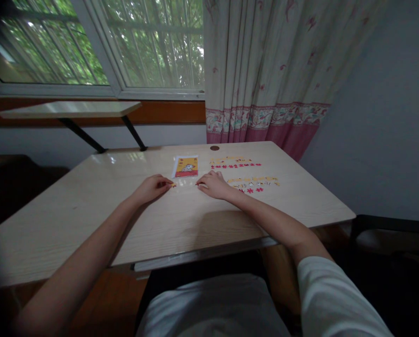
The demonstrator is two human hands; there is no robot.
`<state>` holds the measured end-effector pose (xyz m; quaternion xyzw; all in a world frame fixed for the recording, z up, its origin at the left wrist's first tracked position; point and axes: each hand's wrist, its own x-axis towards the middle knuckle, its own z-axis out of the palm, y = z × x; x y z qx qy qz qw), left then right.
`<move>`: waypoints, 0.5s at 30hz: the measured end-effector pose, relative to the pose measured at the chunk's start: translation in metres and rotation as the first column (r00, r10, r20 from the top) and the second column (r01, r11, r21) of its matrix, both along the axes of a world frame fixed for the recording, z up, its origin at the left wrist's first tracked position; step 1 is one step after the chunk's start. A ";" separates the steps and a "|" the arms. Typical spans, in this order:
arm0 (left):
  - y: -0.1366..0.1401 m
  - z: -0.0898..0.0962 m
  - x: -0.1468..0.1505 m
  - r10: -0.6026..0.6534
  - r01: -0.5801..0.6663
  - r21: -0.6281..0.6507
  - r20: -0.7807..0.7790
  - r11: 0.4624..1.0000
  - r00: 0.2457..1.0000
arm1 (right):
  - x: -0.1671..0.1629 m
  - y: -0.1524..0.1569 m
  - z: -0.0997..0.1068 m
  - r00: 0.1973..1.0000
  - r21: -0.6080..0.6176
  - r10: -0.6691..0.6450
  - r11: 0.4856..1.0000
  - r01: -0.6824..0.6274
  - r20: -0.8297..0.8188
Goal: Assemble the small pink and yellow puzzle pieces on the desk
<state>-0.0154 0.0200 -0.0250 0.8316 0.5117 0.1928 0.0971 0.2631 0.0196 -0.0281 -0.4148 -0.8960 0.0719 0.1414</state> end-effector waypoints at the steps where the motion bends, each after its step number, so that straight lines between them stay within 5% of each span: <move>1: 0.000 0.000 0.000 0.001 -0.001 0.000 0.001 1.000 1.000 | 0.000 0.000 0.000 1.000 0.001 0.000 1.000 0.000 0.002; 15: 0.001 -0.001 -0.001 -0.009 0.009 0.020 -0.007 1.000 1.000 | 0.001 0.001 0.002 0.999 -0.008 -0.015 1.000 0.015 -0.037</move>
